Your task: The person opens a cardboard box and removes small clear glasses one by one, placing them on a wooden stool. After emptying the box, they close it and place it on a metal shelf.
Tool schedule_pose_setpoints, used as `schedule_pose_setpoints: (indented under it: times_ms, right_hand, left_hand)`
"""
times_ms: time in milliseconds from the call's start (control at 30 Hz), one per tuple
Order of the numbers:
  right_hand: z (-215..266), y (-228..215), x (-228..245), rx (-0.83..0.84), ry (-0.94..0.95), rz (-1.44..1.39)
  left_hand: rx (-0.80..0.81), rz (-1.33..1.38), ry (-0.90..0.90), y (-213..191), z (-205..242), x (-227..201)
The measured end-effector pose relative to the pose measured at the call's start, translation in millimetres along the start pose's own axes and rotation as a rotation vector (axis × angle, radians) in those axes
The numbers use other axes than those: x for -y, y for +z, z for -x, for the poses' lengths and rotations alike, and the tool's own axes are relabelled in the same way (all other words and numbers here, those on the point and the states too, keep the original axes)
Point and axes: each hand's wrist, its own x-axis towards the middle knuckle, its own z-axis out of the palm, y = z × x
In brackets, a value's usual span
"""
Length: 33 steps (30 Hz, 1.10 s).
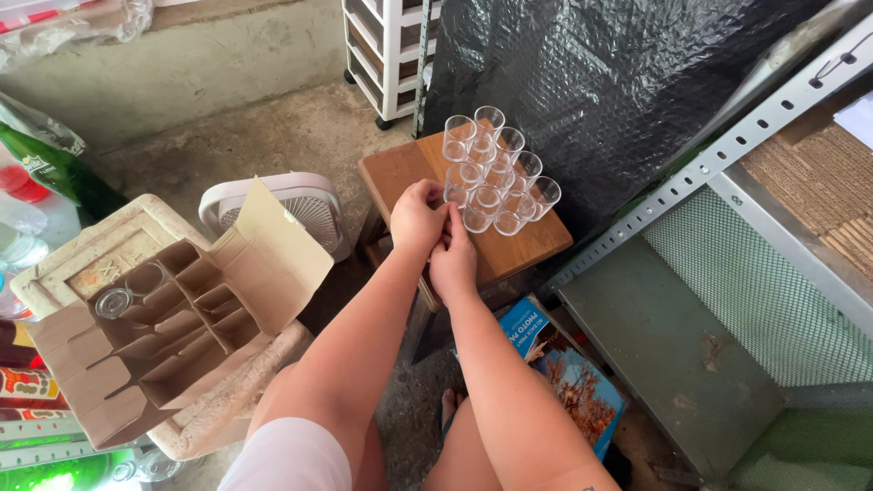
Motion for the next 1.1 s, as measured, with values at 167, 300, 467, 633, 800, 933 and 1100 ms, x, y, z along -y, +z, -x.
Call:
schedule_pose_setpoints:
  times_ms: [167, 300, 467, 633, 800, 933, 1100]
  right_hand:
    - [4, 0, 5, 0.000, 0.002, -0.002]
    - [7, 0, 7, 0.000, 0.006, -0.024]
    - [15, 5, 19, -0.027, 0.015, -0.079]
    - [9, 10, 5, -0.040, -0.074, -0.036]
    - [7, 21, 1, -0.038, -0.137, 0.113]
    - [25, 42, 21, 0.026, -0.153, 0.148]
    - [54, 90, 39, 0.163, -0.209, 0.102]
  left_hand:
    - [-0.021, -0.006, 0.024, 3, -1, 5]
    - [-0.033, 0.000, 0.045, 0, 2, 5]
    - [0.010, 0.015, 0.080, -8, 1, 13]
    - [0.033, 0.018, 0.086, -15, 1, 28]
    - [0.094, -0.025, 0.030, -46, 14, 33]
    - [0.100, 0.002, -0.018, -79, 30, 45]
    - [-0.007, 0.027, -0.071, -134, 55, 70]
